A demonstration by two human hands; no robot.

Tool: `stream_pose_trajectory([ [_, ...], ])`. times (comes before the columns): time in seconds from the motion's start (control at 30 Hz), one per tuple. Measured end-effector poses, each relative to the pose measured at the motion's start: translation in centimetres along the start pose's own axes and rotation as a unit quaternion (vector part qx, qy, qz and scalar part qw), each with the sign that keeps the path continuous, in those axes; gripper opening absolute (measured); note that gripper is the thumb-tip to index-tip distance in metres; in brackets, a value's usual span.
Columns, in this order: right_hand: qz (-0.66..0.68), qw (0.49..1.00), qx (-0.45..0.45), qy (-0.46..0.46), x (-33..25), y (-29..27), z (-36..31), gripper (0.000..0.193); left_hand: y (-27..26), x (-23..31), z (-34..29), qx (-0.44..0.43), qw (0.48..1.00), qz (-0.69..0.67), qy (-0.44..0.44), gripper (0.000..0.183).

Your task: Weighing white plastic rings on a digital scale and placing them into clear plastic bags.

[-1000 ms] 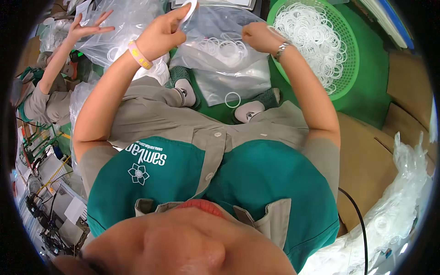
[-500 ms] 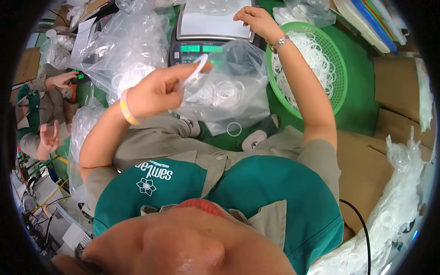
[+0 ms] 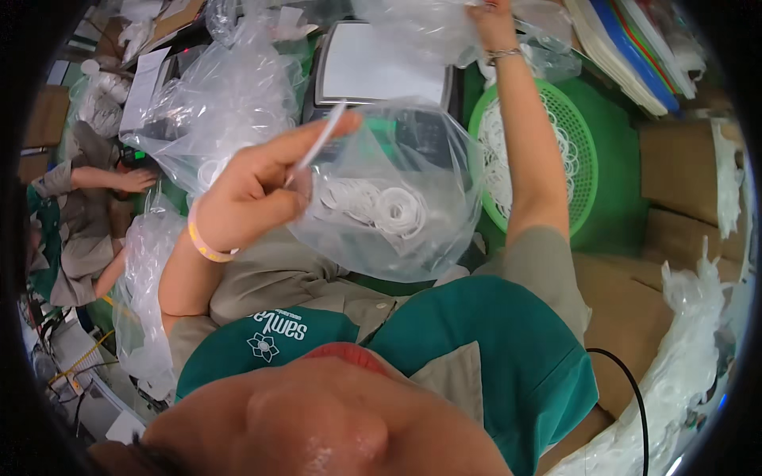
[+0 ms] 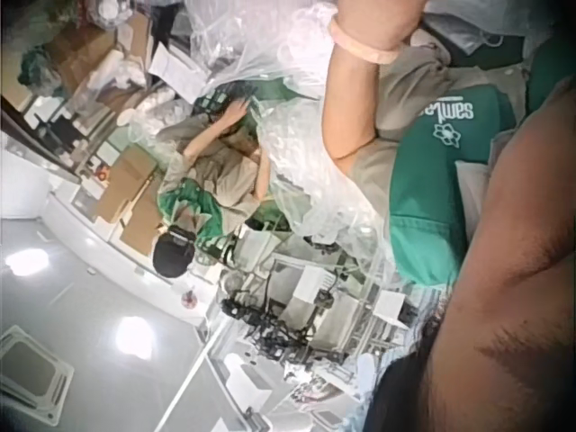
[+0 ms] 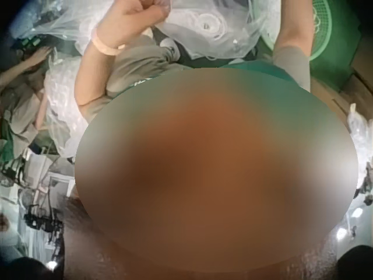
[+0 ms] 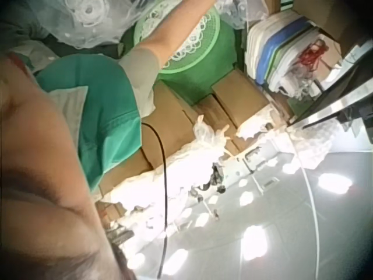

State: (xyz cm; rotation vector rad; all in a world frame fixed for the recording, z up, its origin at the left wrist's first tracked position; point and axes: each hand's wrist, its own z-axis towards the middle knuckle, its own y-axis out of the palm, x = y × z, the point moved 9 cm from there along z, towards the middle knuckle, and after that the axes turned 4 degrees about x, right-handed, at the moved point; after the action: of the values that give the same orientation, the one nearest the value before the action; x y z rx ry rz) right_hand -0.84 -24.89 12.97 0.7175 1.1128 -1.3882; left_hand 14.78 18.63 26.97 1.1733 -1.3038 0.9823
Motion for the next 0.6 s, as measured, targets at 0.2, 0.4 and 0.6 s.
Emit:
stream_pose_trajectory([
  [0.2, -0.364, 0.918, -0.154, 0.017, -6.8, -8.4, -7.2, 0.031, -1.9, 5.5, 2.9, 0.107, 0.986, 0.045, 0.117, 0.054],
  [0.4, -0.304, 0.939, -0.079, 0.141, -2.9, -22.2, -12.2, 0.032, -3.7, 15.5, 9.0, 0.112, 0.961, 0.029, 0.249, 0.041],
  [0.6, -0.175, 0.945, 0.045, 0.272, -0.6, -28.4, -16.5, 0.035, -10.6, 13.7, 11.9, 0.265, 0.929, 0.056, 0.253, 0.049],
])
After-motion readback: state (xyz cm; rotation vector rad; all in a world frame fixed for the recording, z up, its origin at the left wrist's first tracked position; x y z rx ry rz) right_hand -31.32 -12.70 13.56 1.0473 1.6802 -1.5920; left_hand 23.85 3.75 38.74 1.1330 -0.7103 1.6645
